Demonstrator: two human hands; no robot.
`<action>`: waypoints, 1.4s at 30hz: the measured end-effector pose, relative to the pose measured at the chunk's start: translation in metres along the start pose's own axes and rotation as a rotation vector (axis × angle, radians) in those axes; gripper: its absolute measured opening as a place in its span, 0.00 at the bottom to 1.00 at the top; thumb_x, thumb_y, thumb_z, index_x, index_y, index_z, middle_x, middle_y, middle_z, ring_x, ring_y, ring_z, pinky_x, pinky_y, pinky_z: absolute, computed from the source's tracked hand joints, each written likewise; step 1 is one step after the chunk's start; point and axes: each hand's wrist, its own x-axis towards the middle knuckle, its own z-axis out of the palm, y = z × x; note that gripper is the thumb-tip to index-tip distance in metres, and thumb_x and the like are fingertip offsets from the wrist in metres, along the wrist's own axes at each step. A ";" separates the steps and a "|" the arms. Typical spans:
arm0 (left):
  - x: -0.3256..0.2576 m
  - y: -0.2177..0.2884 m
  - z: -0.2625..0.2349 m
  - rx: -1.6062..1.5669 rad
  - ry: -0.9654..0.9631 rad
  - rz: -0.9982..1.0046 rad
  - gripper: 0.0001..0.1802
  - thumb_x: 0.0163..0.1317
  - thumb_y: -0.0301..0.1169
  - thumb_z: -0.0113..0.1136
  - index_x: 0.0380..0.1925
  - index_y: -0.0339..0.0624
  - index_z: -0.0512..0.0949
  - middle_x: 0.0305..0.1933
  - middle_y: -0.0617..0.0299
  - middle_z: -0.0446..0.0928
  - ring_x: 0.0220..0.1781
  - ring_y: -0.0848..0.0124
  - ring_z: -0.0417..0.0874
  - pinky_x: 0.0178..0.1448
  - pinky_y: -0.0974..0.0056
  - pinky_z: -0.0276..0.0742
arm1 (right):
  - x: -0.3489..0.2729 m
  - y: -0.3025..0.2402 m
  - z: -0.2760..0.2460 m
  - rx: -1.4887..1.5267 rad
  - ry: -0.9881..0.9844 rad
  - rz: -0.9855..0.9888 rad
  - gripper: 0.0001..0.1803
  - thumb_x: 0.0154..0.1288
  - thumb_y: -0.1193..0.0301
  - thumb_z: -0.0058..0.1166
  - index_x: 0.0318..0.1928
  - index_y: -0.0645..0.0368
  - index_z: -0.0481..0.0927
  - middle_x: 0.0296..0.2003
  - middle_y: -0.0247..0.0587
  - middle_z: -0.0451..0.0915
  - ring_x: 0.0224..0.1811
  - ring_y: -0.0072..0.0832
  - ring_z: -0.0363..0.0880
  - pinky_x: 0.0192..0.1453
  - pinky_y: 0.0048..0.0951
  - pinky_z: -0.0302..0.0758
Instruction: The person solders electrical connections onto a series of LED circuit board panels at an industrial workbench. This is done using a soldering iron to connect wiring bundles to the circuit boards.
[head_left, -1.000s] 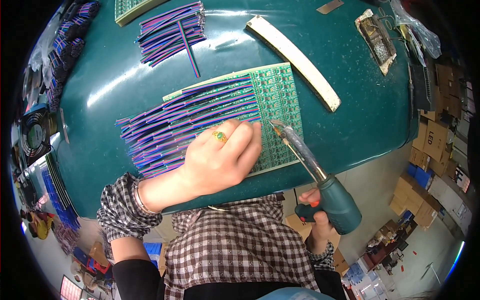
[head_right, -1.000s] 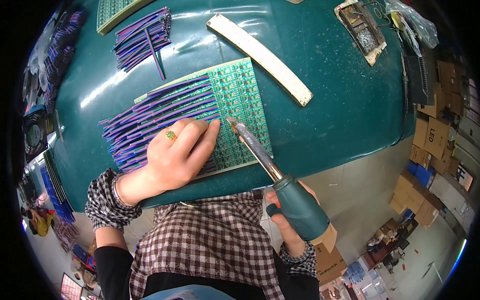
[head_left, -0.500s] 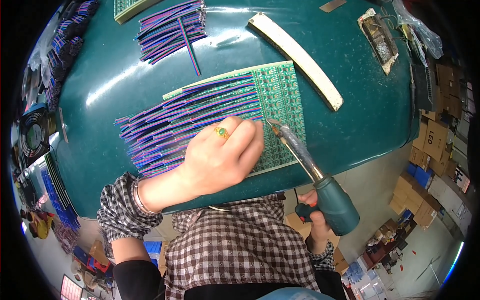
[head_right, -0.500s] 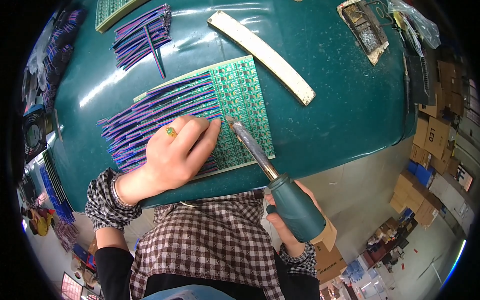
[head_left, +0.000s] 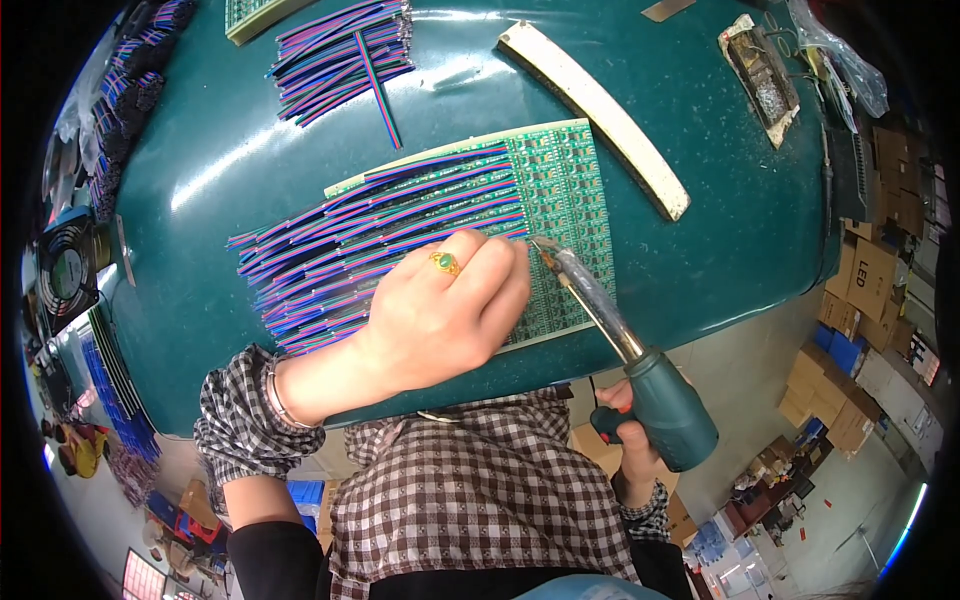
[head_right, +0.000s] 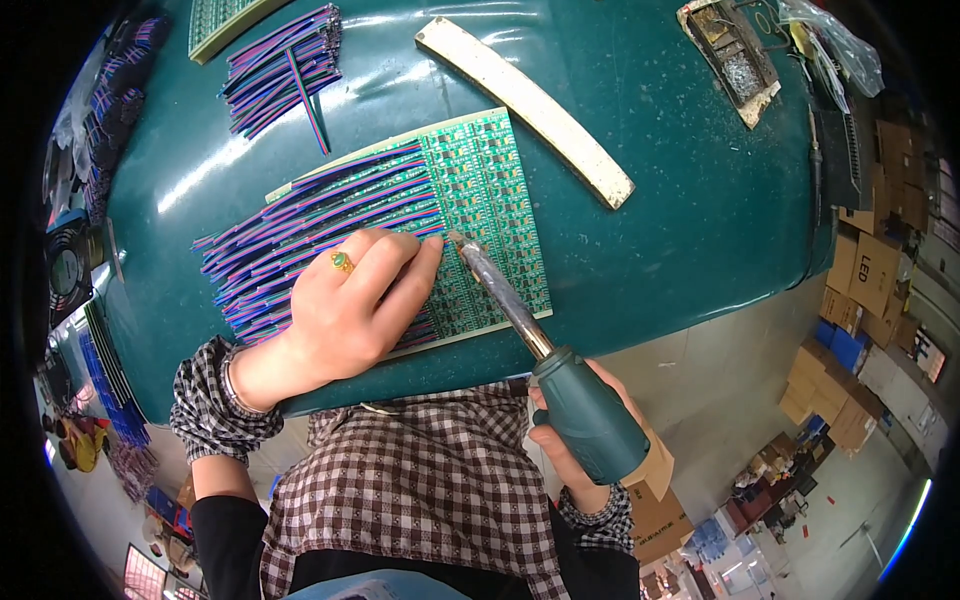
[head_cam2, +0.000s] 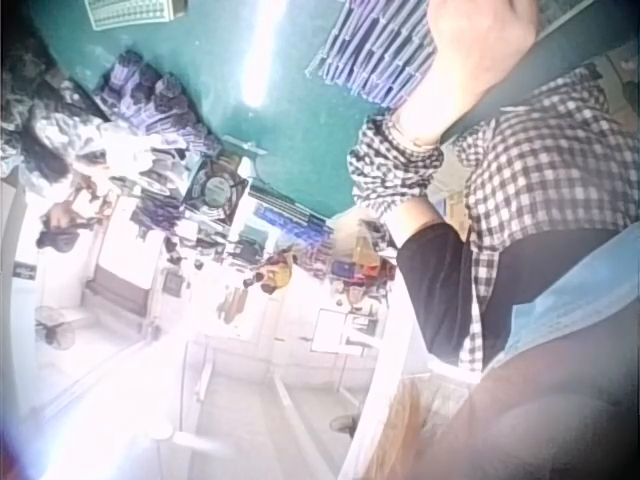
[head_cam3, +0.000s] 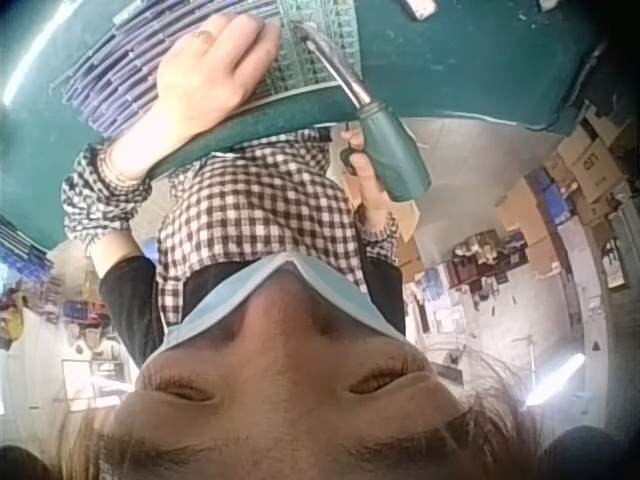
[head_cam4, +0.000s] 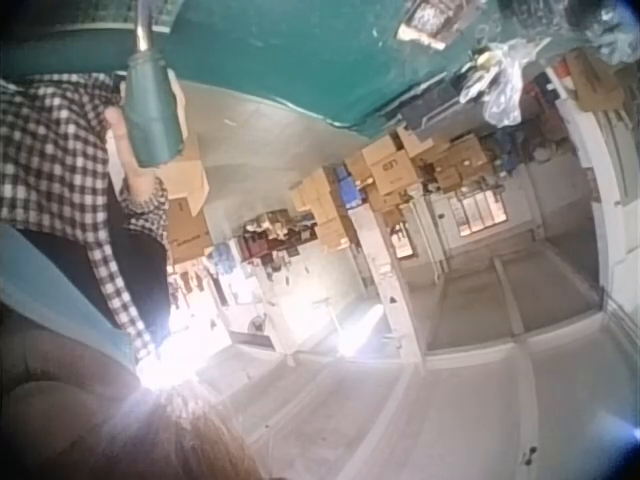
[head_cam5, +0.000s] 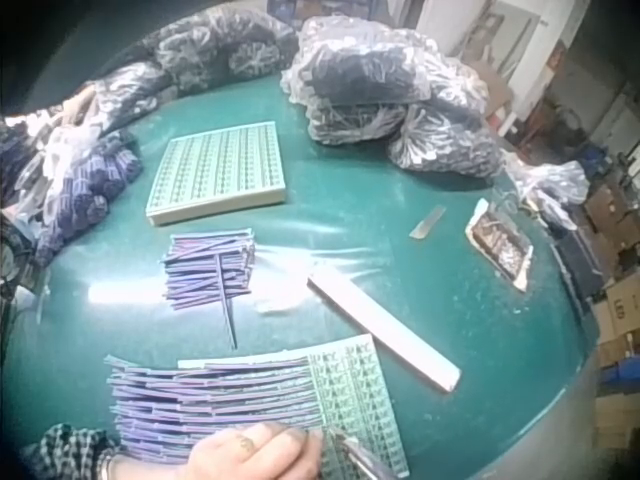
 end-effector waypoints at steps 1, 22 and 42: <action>0.000 0.000 0.001 0.000 0.000 0.000 0.15 0.45 0.28 0.59 0.35 0.35 0.79 0.32 0.63 0.69 0.31 0.72 0.72 0.26 0.71 0.68 | 0.001 -0.002 0.003 0.066 0.041 0.012 0.43 0.55 0.60 0.73 0.62 0.74 0.64 0.41 0.46 0.84 0.44 0.31 0.85 0.53 0.32 0.80; 0.000 0.001 0.004 -0.008 -0.007 0.004 0.15 0.43 0.29 0.59 0.33 0.35 0.79 0.33 0.62 0.70 0.31 0.71 0.72 0.27 0.71 0.69 | 0.000 0.002 -0.007 0.052 -0.013 0.032 0.44 0.56 0.59 0.72 0.62 0.73 0.62 0.41 0.45 0.83 0.46 0.32 0.84 0.55 0.34 0.79; 0.001 0.003 0.006 0.006 0.000 0.001 0.15 0.45 0.28 0.59 0.36 0.35 0.79 0.32 0.63 0.69 0.31 0.72 0.73 0.26 0.71 0.67 | -0.002 0.003 -0.011 0.009 -0.045 0.029 0.44 0.55 0.60 0.73 0.62 0.73 0.64 0.41 0.44 0.83 0.45 0.31 0.84 0.53 0.32 0.79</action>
